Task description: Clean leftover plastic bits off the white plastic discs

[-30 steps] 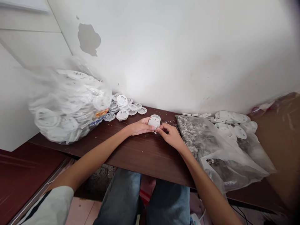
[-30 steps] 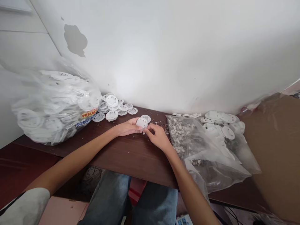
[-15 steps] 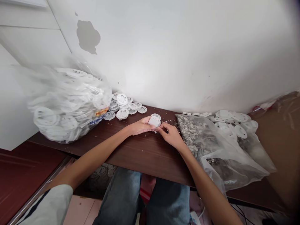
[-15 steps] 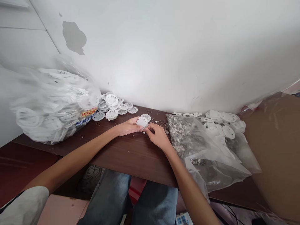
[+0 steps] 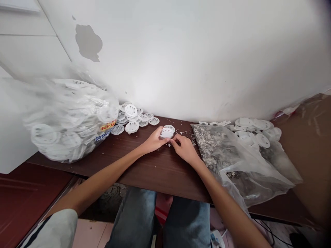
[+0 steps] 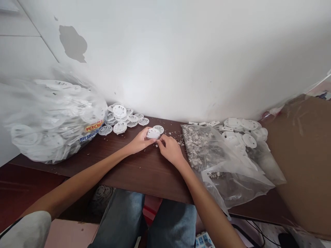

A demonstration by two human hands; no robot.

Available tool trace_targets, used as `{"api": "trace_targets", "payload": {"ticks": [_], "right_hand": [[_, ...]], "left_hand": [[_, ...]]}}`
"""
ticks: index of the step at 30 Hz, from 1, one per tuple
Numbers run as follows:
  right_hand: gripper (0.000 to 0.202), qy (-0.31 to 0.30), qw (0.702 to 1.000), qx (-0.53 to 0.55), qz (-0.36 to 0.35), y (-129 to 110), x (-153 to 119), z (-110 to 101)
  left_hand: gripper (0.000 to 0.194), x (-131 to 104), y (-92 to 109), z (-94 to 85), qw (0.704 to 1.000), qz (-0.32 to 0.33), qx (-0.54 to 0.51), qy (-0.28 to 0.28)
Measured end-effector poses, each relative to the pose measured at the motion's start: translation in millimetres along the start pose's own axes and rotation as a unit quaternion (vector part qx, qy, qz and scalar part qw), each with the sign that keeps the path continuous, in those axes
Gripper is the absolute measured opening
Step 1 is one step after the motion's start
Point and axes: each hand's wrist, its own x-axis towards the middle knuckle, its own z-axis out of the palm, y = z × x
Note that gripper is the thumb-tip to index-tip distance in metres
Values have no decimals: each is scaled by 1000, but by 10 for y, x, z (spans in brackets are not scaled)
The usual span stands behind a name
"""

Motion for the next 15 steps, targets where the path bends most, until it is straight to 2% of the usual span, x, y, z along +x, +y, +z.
{"api": "trace_targets", "payload": {"ticks": [3, 6, 9, 15], "right_hand": [[23, 7, 999, 28, -28, 11, 1, -54], [25, 35, 998, 57, -19, 30, 4, -103], [26, 48, 996, 74, -5, 40, 5, -114], [29, 35, 997, 67, -19, 21, 0, -83]], "left_hand": [[52, 26, 31, -49, 991, -49, -116, -47], [51, 52, 64, -103, 969, -91, -213, -84], [52, 59, 83, -126, 965, -104, -223, -92], [57, 45, 107, -110, 967, -95, -212, -108]]}}
